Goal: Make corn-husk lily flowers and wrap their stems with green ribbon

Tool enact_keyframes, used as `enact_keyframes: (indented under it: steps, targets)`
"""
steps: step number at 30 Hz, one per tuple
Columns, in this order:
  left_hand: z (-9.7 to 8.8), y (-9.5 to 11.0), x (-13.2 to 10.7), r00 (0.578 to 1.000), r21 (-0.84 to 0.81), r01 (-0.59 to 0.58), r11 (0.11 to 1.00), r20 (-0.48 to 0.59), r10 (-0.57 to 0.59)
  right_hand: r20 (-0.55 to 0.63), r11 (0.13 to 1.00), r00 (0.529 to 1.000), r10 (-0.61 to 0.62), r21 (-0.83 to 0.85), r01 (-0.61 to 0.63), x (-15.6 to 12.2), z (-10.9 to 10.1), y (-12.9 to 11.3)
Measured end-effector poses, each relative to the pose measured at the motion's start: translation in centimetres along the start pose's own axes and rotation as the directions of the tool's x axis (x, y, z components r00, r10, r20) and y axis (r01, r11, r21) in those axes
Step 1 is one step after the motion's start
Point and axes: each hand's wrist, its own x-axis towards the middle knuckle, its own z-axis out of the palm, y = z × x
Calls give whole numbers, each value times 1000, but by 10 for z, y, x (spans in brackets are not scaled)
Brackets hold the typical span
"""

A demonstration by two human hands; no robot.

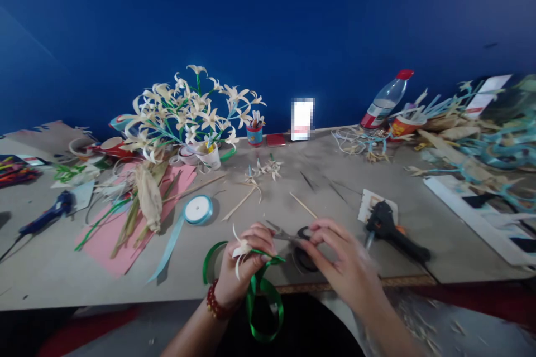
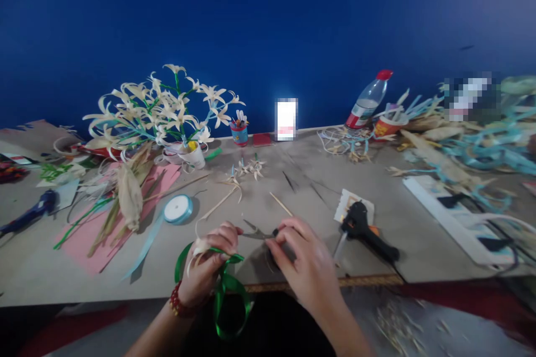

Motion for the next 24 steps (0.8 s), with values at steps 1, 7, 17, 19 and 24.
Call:
enact_keyframes:
  steps: [1, 7, 17, 19, 24]
  targets:
    - [0, -1, 0, 1000, 3, 6, 1000, -6, -6, 5, 1000, 1000, -13, 15, 13, -1, 2, -2]
    - [3, 0, -3, 999, 2, 37, 999, -16, -37, 125, 967, 992, -18, 256, -15, -3, 15, -28]
    - [7, 7, -8, 971, -52, 229, 972, -57, -231, 242, 907, 967, 81, 385, -172, 0, 25, -31]
    - [8, 10, -8, 961, -66, 266, 962, -53, -270, 254, 881, 958, 131, 413, -230, -1, 26, -30]
    - [12, 15, -11, 951, 40, 302, 952, -82, -298, 247, 840, 946, 208, 450, -302, -4, 30, -27]
